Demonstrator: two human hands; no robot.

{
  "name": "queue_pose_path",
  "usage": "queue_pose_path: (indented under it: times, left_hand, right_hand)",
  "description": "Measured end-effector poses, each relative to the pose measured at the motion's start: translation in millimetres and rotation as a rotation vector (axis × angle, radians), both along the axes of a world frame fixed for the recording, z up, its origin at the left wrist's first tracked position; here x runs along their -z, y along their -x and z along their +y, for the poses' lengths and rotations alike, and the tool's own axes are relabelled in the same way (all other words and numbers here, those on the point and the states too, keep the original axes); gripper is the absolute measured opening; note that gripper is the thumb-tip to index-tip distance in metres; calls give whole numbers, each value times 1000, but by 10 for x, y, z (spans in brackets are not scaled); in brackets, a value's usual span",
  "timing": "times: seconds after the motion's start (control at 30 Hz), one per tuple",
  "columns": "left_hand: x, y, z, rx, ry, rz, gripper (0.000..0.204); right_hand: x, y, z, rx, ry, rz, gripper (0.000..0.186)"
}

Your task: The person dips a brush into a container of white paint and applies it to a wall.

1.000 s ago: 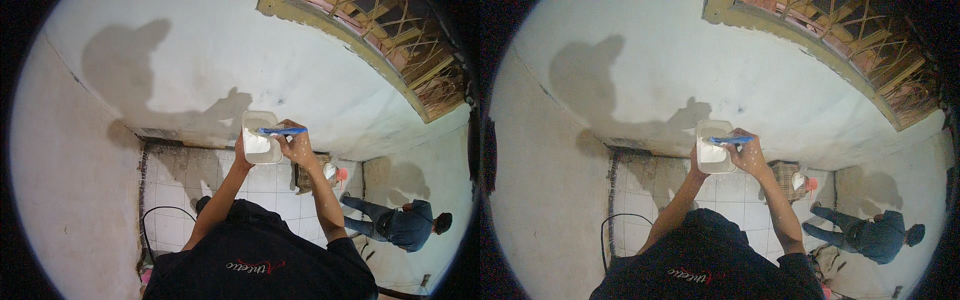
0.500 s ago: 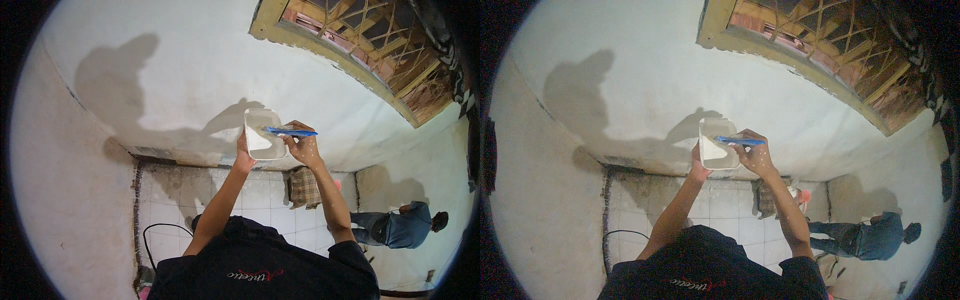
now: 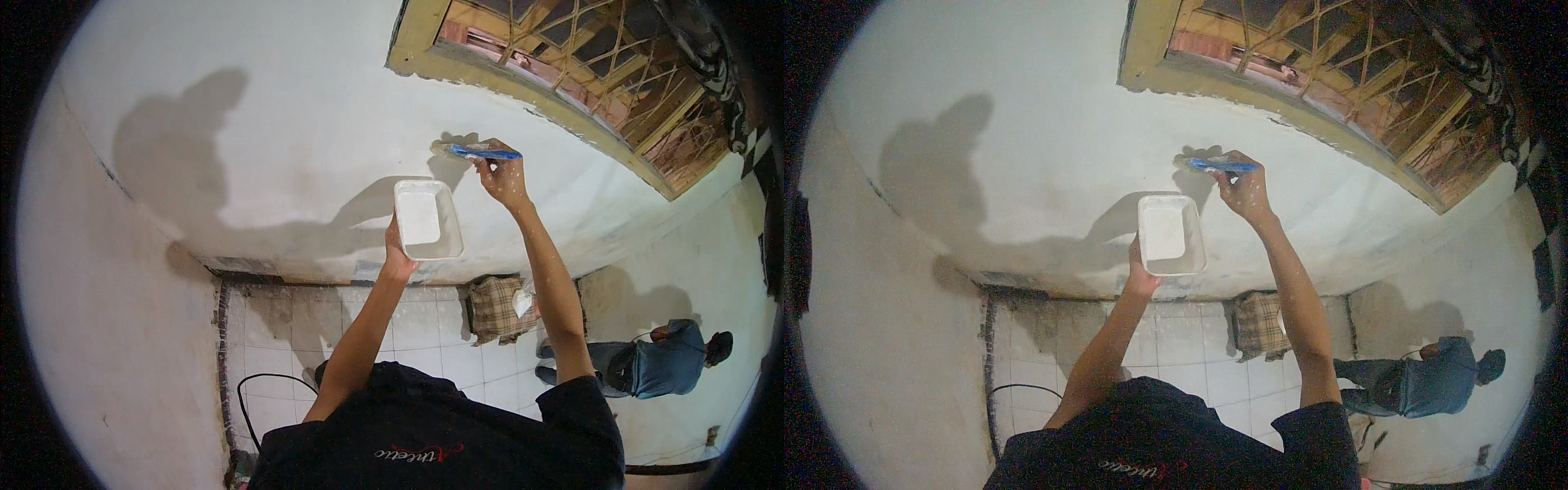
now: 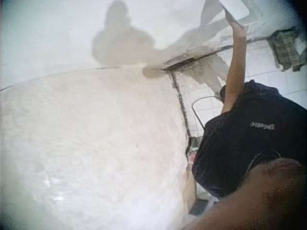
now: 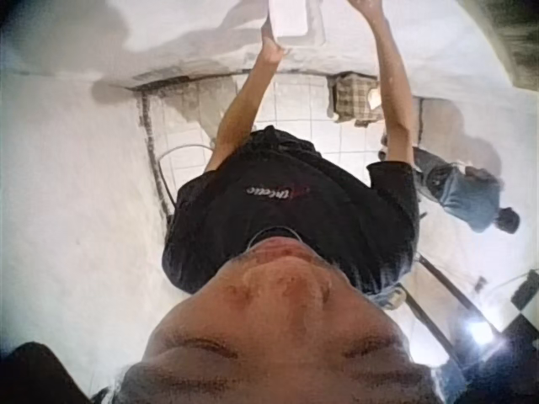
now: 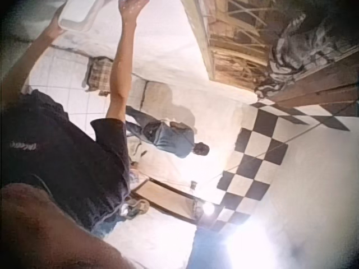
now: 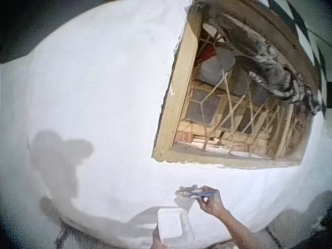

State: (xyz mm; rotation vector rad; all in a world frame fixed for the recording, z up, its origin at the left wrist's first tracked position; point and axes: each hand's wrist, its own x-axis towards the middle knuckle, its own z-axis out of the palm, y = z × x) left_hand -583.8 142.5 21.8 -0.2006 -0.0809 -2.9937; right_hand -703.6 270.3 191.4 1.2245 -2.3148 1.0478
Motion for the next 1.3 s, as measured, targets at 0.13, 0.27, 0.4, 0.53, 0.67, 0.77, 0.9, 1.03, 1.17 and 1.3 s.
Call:
queue_pose_path:
  times: [0.13,0.27,0.4,0.53,0.67,0.77,0.9,1.03,1.17,1.3]
  left_hand:
    - [198,-52,-23,3,-54,68,41]
    - [77,-256,-30,-26,-12,73,43]
    - [378,-416,-131,-89,31,-62,44]
    - [955,-714,-244,-633,1268,-308,42]
    - [918,-1187,-273,-345,398,-314,40]
    - [916,-1491,-313,-165,19,-350,39]
    - [1159,-1746,-369,-216,11,-387,39]
    - [1032,-1859,-347,-294,102,-537,38]
    - [1177,-1866,-364,-332,100,-521,38]
    - [1363,-1910,-401,-382,125,-501,37]
  right_hand:
    - [-187,20,-17,-89,82,293,8]
    - [-216,-218,-3,-17,188,565,18]
    - [456,-149,112,17,138,-33,36]
    - [1194,-248,144,-37,56,175,38]
    - [1635,-240,149,-72,-192,167,26]
    - [1693,89,60,-152,-297,272,19]
    - [835,-84,-54,-151,-66,171,18]
    - [176,-202,0,-45,100,327,21]
    - [407,-269,-67,66,247,321,28]
    - [1295,-225,-58,112,49,-180,23]
